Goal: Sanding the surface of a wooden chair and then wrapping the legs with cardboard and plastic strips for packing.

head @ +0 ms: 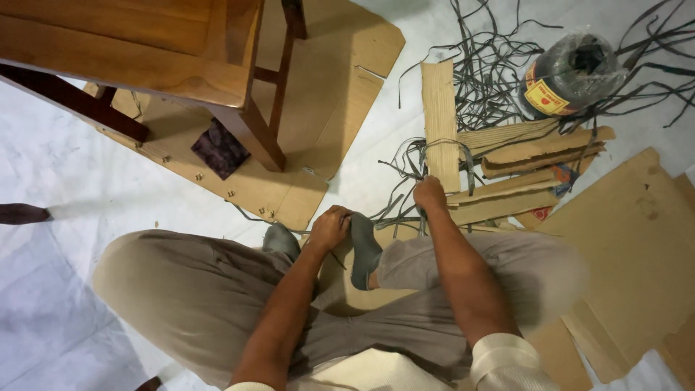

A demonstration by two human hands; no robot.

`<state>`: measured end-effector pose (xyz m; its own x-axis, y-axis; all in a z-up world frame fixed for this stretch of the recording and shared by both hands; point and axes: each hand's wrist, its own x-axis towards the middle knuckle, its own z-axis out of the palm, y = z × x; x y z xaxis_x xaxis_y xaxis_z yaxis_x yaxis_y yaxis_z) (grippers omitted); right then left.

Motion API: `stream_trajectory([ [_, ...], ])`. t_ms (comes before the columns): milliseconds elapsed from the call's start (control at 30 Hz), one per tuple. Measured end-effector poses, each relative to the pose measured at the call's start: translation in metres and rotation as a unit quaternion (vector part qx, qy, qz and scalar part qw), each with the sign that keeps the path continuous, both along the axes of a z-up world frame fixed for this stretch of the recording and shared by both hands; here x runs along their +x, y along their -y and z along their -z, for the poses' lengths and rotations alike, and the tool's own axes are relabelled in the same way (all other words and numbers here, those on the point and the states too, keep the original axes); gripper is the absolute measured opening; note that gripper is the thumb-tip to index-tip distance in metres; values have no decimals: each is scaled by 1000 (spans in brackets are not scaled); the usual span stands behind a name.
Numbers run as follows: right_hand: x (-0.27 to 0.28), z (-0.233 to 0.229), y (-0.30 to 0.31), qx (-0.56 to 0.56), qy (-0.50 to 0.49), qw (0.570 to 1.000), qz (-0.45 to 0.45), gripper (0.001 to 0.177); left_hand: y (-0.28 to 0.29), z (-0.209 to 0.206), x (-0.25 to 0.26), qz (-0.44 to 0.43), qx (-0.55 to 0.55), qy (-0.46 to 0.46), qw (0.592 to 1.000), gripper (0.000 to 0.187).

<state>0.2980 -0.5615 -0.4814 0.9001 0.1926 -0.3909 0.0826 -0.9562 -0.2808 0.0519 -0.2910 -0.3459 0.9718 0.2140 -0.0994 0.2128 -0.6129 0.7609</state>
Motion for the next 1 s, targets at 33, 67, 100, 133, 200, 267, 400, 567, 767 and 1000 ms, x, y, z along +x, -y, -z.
stream_trajectory([
  [33,-5,-25,-9,6,16,999,36,37,-1,5,0,0,1,3,1000,19],
  [67,-9,-50,-18,12,32,997,71,35,-2,10,1,0,3,6,1000,19],
  [100,-15,-67,-25,12,31,997,71,35,-2,10,0,-1,2,5,1000,19],
  [133,-20,-85,-33,43,55,991,118,32,-2,10,-1,0,6,9,1000,20],
  [200,-30,-117,-48,72,79,980,165,29,-2,12,-1,2,7,13,1000,20],
  [267,-40,-145,-64,292,43,898,326,21,-1,15,0,-2,7,10,1000,20],
  [400,-39,-97,-53,492,-96,740,449,28,-1,12,3,-5,-2,0,1000,20],
  [567,-40,46,-24,600,-165,616,482,14,0,-1,5,-31,-30,54,998,21],
  [767,-84,-37,-58,602,-171,630,460,24,3,-23,32,-81,-82,133,985,22],
  [1000,-108,-79,-85,504,-108,788,336,24,13,-102,70,-83,-177,159,968,33],
])
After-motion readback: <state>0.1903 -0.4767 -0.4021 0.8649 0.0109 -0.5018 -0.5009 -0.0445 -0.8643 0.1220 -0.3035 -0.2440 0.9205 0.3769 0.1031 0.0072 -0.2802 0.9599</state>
